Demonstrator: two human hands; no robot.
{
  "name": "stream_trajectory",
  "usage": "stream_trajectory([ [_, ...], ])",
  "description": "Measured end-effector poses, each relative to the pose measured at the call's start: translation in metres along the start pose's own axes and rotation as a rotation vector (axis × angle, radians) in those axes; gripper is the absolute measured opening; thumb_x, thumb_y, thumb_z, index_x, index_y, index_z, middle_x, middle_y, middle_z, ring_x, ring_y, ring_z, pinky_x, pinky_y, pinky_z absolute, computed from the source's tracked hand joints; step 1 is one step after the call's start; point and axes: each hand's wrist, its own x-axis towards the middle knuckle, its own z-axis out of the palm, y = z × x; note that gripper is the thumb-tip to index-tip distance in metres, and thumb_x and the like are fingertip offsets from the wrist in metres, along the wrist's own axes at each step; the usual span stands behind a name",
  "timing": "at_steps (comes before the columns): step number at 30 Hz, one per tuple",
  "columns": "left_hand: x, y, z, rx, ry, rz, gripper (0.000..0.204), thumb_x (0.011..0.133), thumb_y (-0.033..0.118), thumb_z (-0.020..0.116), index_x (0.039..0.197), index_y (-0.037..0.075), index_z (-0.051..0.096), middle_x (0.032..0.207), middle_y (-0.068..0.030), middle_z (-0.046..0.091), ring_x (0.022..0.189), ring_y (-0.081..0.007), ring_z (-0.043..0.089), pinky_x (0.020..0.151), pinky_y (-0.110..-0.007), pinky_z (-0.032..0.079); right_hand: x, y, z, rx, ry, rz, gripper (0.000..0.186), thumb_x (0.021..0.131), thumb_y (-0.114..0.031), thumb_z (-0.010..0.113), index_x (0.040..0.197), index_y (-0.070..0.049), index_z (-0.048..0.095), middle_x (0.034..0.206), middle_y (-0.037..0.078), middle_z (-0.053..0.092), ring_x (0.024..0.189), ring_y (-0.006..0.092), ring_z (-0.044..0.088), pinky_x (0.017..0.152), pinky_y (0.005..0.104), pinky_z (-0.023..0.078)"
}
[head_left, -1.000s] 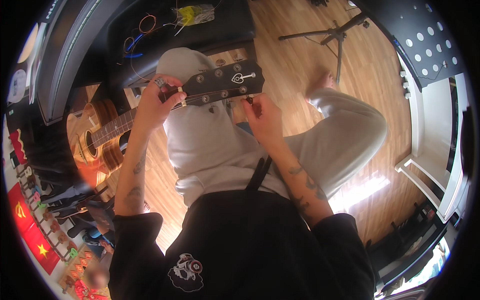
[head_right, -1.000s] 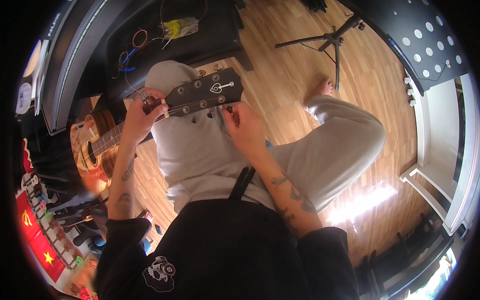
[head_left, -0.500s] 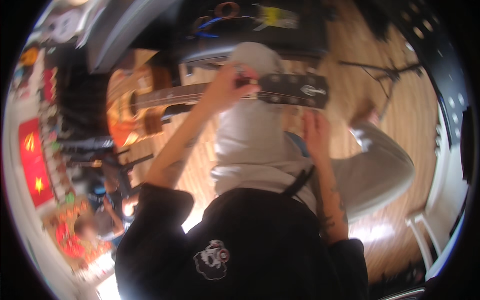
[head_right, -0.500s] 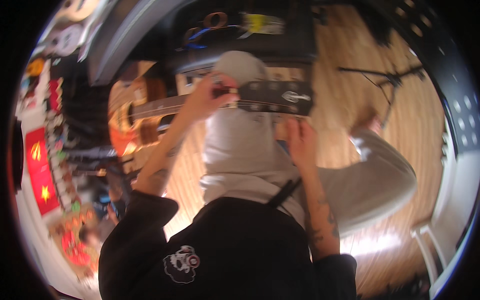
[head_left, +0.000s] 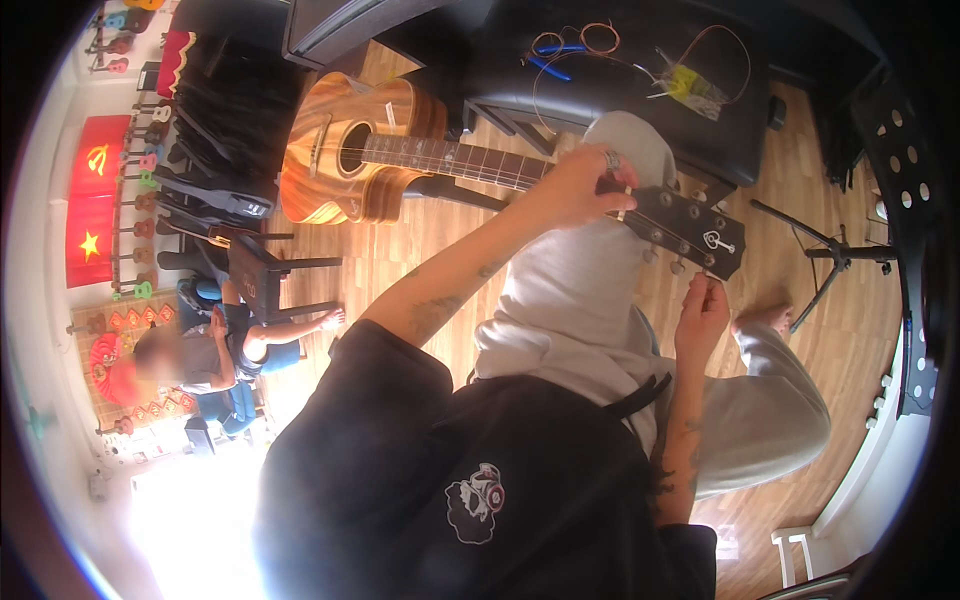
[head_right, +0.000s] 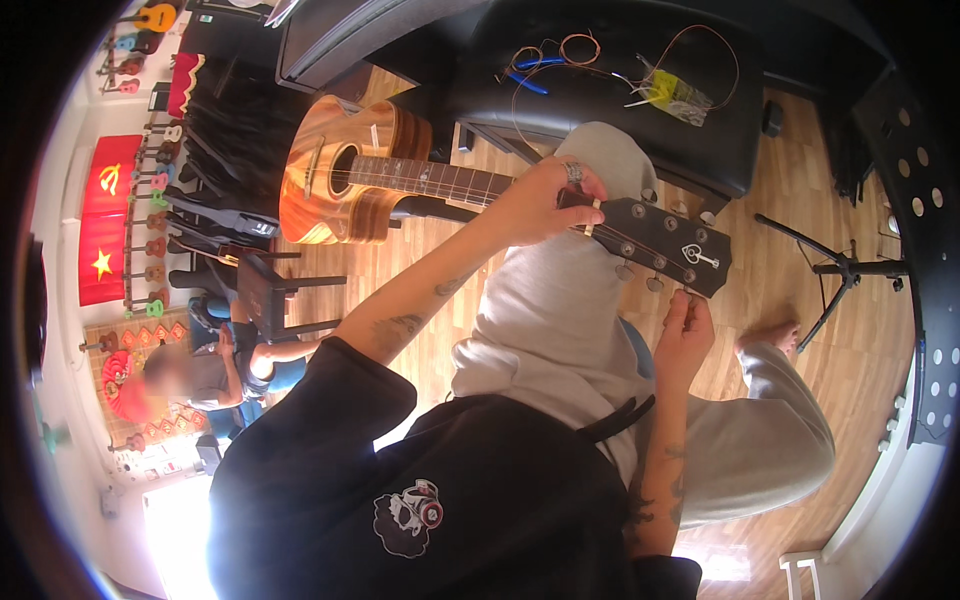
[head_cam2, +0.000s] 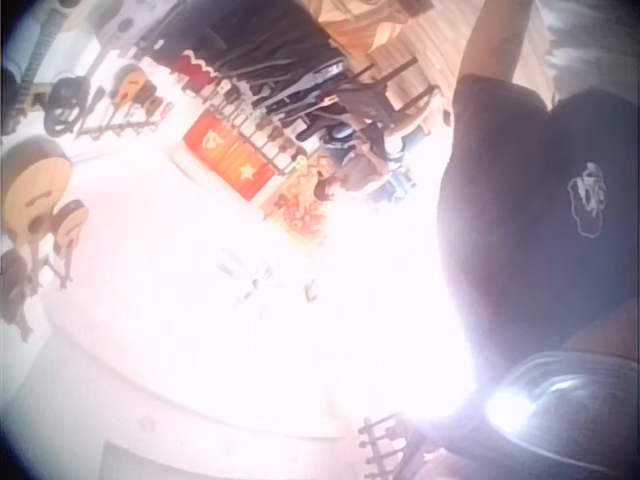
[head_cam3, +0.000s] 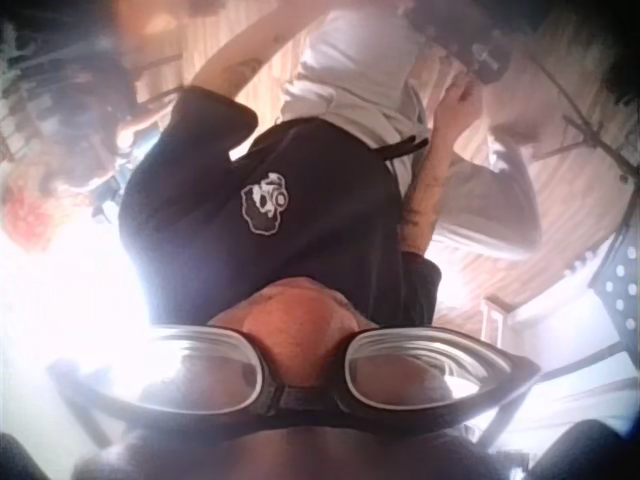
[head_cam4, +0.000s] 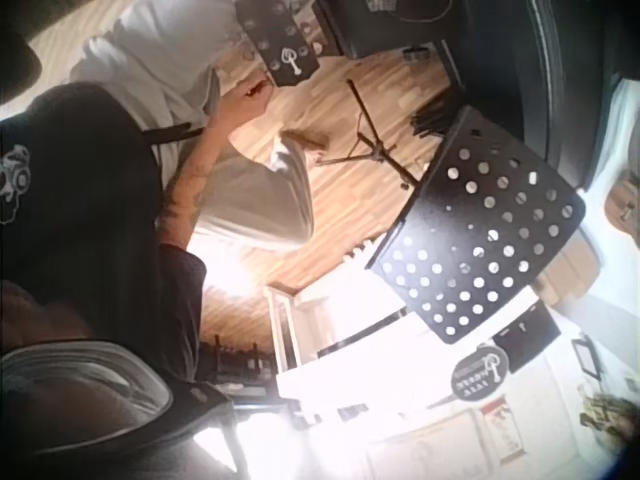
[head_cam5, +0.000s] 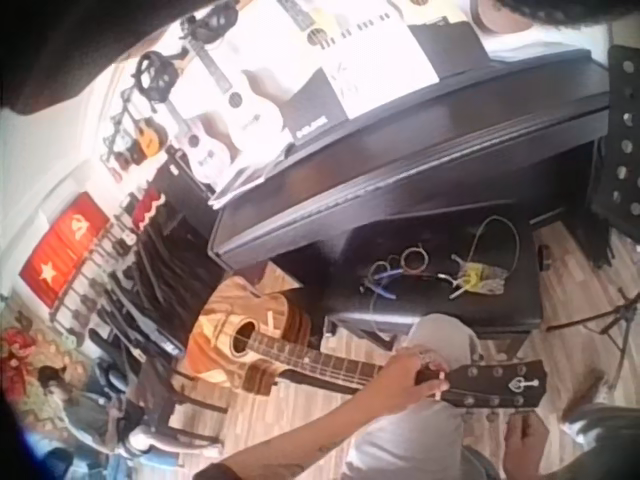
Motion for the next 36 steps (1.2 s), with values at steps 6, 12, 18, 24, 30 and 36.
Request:
stream_trajectory([
  [6,-0.002,-0.003,0.004,-0.021,0.075,0.037,0.022,0.078,0.010,0.083,0.094,0.003,0.068,0.098,-0.0060,0.061,0.087,-0.0156,0.064,0.075,-0.029,0.052,0.005,-0.017,-0.009,0.406,-0.183,0.305,0.042,0.106,-0.044,0.047,0.092,-0.007,0.060,0.065,-0.002,0.050,0.058,0.0065,0.043,0.049,0.0224,0.032],
  [12,-0.002,-0.012,-0.004,0.199,0.143,0.096,0.030,0.072,0.018,0.088,0.092,0.005,0.070,0.093,-0.0068,0.065,0.086,-0.0175,0.064,0.074,-0.030,0.051,-0.005,-0.009,-0.006,1.603,-0.541,0.674,0.031,0.107,-0.040,0.042,0.089,-0.015,0.046,0.071,-0.003,0.031,0.063,0.0089,0.033,0.048,0.0203,0.031],
  [18,-0.021,-0.038,-0.037,0.299,0.287,-0.063,0.040,0.063,0.037,0.091,0.090,0.014,0.072,0.090,-0.0043,0.068,0.086,-0.0244,0.063,0.079,-0.037,0.049,-0.007,-0.016,-0.011,1.582,-0.540,0.704,0.025,0.108,-0.037,0.040,0.096,-0.016,0.047,0.074,-0.006,0.030,0.064,0.0063,0.030,0.048,0.0173,0.028],
  [24,-0.037,-0.063,-0.079,0.437,0.328,-0.193,0.047,0.065,0.047,0.090,0.096,0.015,0.073,0.095,-0.0033,0.072,0.088,-0.0213,0.066,0.090,-0.037,0.047,-0.003,-0.018,-0.011,1.488,-0.561,0.687,0.026,0.108,-0.039,0.041,0.097,-0.017,0.047,0.074,-0.006,0.030,0.064,0.0059,0.030,0.050,0.0174,0.028],
  [30,-0.040,-0.077,-0.097,0.233,0.198,-0.367,0.054,0.062,0.047,0.091,0.102,0.016,0.073,0.102,-0.0027,0.074,0.096,-0.0191,0.066,0.101,-0.039,0.039,-0.003,-0.019,-0.009,1.389,-0.535,0.672,0.027,0.107,-0.042,0.041,0.096,-0.018,0.047,0.075,-0.006,0.030,0.065,0.0063,0.029,0.052,0.0182,0.026],
  [36,-0.052,-0.066,-0.108,0.543,0.000,-0.103,0.059,0.064,0.040,0.091,0.113,0.018,0.068,0.101,-0.0034,0.073,0.097,-0.0238,0.064,0.098,-0.039,0.039,-0.002,-0.013,-0.008,1.395,-0.521,0.670,0.028,0.107,-0.042,0.041,0.094,-0.018,0.046,0.075,-0.006,0.030,0.065,0.0067,0.029,0.052,0.0195,0.027],
])
